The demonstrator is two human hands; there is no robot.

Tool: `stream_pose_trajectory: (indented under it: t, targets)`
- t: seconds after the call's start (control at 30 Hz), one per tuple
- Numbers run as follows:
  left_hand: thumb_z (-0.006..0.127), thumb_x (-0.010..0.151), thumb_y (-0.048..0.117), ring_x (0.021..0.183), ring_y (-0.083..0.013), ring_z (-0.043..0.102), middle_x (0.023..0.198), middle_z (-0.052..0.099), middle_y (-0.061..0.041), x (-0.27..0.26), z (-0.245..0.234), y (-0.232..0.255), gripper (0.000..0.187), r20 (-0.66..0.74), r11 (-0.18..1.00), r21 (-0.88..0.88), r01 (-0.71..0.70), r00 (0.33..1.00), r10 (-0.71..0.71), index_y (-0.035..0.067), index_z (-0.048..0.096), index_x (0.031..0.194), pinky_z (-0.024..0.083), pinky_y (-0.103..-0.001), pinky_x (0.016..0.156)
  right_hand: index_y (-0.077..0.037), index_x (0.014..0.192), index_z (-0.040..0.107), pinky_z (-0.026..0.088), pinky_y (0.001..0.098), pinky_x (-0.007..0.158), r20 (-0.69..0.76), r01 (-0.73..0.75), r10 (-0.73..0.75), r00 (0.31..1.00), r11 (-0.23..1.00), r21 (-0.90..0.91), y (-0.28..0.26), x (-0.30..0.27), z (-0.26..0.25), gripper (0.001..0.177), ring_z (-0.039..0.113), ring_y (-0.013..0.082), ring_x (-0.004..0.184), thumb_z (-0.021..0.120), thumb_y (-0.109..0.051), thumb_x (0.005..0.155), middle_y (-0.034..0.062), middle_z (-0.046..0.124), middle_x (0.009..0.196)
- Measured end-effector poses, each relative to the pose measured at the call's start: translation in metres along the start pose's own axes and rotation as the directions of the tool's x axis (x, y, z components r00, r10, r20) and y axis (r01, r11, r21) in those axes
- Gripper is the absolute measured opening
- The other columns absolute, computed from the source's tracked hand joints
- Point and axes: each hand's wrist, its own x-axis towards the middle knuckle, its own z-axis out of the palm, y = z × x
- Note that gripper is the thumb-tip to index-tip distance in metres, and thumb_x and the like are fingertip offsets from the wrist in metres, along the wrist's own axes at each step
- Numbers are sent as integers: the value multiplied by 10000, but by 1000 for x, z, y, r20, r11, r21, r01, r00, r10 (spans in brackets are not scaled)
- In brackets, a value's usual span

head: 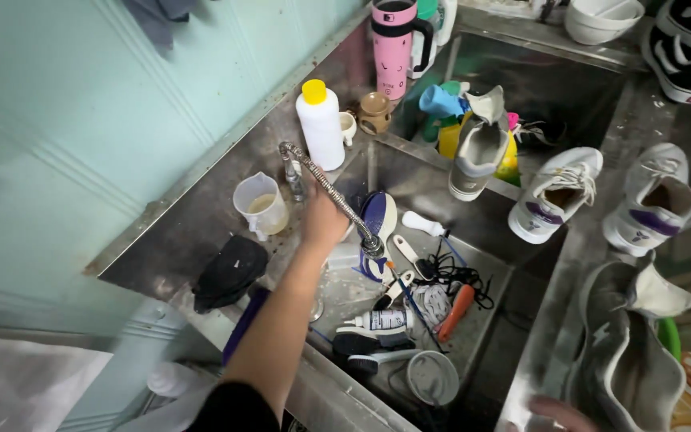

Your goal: The recorder cleans and detail-brushes various pairs of sneakers at a sink and in basins.

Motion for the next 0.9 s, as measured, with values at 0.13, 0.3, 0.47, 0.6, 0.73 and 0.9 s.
stream_pose_trajectory:
  t: [0.13, 0.3, 0.47, 0.6, 0.73, 0.9]
  targets:
    - [686, 804, 123, 1292, -474, 514, 1449, 445, -345, 53, 42, -59, 936, -69, 981, -180, 70, 994, -84, -103, 135, 1526, 438, -456, 1076, -83, 988, 693, 571, 390, 908, 69, 148, -153, 986, 987, 64, -239, 86, 6, 377, 711, 259, 1037, 864, -124, 654, 103, 720, 1054]
    - [706, 854, 157, 1168, -447, 617, 1259, 618, -312, 44, 21, -30, 810, -15, 984, -105, 144, 989, -146, -48, 290, 1518, 486, -468, 1016, -56, 1006, 720, 558, 369, 894, 299, 56, -46, 953, 998, -25, -317, 108, -4, 293, 723, 273, 1056, 804, -34, 726, 118, 717, 1065]
    - [326, 1078, 466, 871, -199, 662, 1183, 748, -74, -19, 48, -25, 618, 495, 473, -661, 583, 812, -310, 19, 703, 1277, 479, -383, 757, -41, 1074, 705, 564, 327, 781, 388, -105, 127, 913, 991, -78, -319, 124, 5, 268, 732, 211, 940, 765, -119, 825, 99, 733, 1034]
    - [243, 1053, 513, 1081, -187, 661, 1222, 740, -97, -84, 64, 6, 695, 532, 290, -788, 544, 837, -127, -6, 693, 1157, 485, -334, 954, -43, 1132, 701, 588, 307, 736, 465, -302, 328, 822, 944, -132, -298, 137, 23, 294, 756, 172, 893, 734, -167, 867, 81, 764, 1024]
    - [266, 1131, 523, 1063, -182, 663, 1098, 742, -127, -108, 38, 60, 657, 378, 290, -860, 420, 906, -192, 15, 644, 957, 479, -337, 1010, -42, 1198, 692, 590, 298, 806, 550, -358, 325, 769, 932, -51, -271, 147, 61, 314, 748, 160, 926, 700, -183, 917, 78, 785, 1028]
    - [479, 1114, 378, 1005, -167, 626, 1057, 719, -123, -114, 25, 80, 430, 322, 351, -842, 410, 903, -283, 0, 652, 1004, 469, -330, 980, -11, 1295, 636, 581, 338, 883, 692, -692, 368, 621, 672, 265, -243, 166, 137, 350, 719, 195, 1011, 600, -173, 987, 115, 745, 1141]
